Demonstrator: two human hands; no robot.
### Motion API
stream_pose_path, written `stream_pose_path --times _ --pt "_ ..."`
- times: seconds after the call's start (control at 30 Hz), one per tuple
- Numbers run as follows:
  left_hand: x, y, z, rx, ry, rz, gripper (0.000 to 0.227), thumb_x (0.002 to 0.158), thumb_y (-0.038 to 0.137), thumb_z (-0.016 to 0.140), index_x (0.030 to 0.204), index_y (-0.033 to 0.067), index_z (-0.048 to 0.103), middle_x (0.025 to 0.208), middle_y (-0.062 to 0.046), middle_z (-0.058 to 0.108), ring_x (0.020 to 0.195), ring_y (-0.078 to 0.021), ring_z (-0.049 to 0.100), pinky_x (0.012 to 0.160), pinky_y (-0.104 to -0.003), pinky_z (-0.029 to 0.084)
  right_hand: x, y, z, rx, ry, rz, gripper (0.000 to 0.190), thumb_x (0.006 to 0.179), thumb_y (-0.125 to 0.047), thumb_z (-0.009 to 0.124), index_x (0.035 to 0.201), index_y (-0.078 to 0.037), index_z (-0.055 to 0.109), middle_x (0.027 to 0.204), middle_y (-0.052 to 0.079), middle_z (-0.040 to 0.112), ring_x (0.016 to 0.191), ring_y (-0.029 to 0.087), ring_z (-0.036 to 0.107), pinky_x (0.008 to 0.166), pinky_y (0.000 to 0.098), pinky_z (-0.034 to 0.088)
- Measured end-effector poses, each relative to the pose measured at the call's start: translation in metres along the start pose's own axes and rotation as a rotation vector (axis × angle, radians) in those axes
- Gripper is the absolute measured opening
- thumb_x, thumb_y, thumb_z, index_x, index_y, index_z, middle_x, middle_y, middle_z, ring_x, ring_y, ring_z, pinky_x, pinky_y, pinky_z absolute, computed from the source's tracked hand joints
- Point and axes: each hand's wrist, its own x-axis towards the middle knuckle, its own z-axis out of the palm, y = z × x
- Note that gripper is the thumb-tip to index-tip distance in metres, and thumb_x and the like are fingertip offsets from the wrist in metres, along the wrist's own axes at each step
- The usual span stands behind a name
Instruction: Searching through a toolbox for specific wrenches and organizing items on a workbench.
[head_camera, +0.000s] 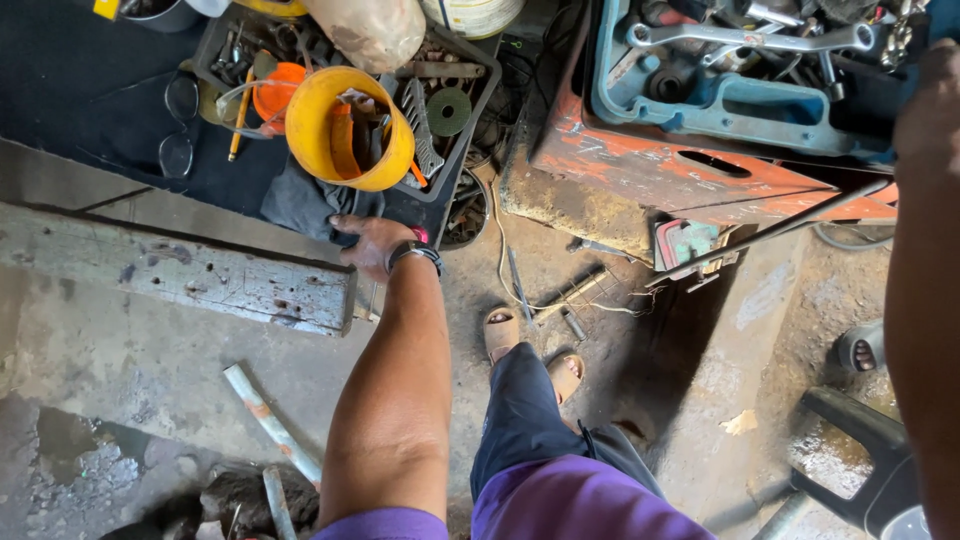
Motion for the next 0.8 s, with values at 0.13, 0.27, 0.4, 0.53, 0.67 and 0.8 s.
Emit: stream_pose_path --times 0.13,0.27,0.4,0.53,0.67,0.8 --pt "-0.024 0.018 -0.015 0.040 -0.052 -0.030 0.065 0.101 0.064 0.052 0.133 0.0070 0.055 0.105 -0.020 0.072 0.091 -0.0356 0.073 0.076 -0.048 0.063 0.009 -0.009 -0.014 -1.014 -0.131 -0.150 0.044 0.110 -0.019 0.075 0.149 -0.017 0.054 0.082 0.017 0.085 0.060 0.041 0.087 0.041 0.0496 0.066" --pt "-0.040 0.029 -0.021 0.162 -0.054 -0.047 0.083 0.097 0.073 0.039 0.150 0.0110 0.053 0.129 -0.024 0.071 0.111 -0.0435 0.073 0.088 -0.055 0.062 0.004 -0.031 -0.027 -1.016 -0.175 -0.145 0.045 0.098 -0.009 0.066 0.143 -0.014 0.063 0.130 0.022 0.076 0.111 0.046 0.070 0.082 0.0483 0.058" --pt "-0.029 0.023 -0.017 0.097 -0.046 -0.041 0.075 0.101 0.066 0.046 0.150 0.0099 0.053 0.132 -0.024 0.073 0.116 -0.0457 0.074 0.094 -0.054 0.064 -0.015 -0.108 -0.038 0.087 0.350 0.062 0.012 0.107 -0.023 0.082 0.119 -0.020 0.082 0.102 0.004 0.091 0.087 0.020 0.086 0.073 0.0318 0.065" --pt "-0.022 0.015 -0.011 0.101 0.004 -0.012 0.072 0.101 0.065 0.049 0.145 0.0080 0.057 0.132 -0.026 0.073 0.116 -0.0487 0.073 0.095 -0.055 0.061 -0.023 -0.121 -0.046 0.001 0.421 -0.024 0.018 0.103 -0.024 0.085 0.111 -0.009 0.082 0.101 0.009 0.082 0.088 0.025 0.078 0.075 0.0395 0.064" --pt "-0.024 0.018 -0.014 0.230 -0.001 -0.024 0.080 0.098 0.076 0.041 0.145 0.0122 0.054 0.123 -0.024 0.072 0.106 -0.0456 0.073 0.085 -0.057 0.060 -0.008 -0.087 -0.039 -0.395 0.100 0.025 0.023 0.100 -0.015 0.073 0.123 -0.018 0.077 0.127 0.010 0.075 0.111 0.028 0.069 0.081 0.0402 0.057" --pt "-0.032 0.023 -0.018 0.150 -0.039 -0.049 0.079 0.100 0.073 0.042 0.148 0.0116 0.052 0.126 -0.025 0.071 0.111 -0.0459 0.070 0.089 -0.057 0.058 0.005 -0.019 -0.021 -0.815 -0.141 -0.181 0.036 0.108 -0.009 0.056 0.140 -0.016 0.070 0.148 0.021 0.067 0.143 0.040 0.052 0.096 0.0494 0.056"
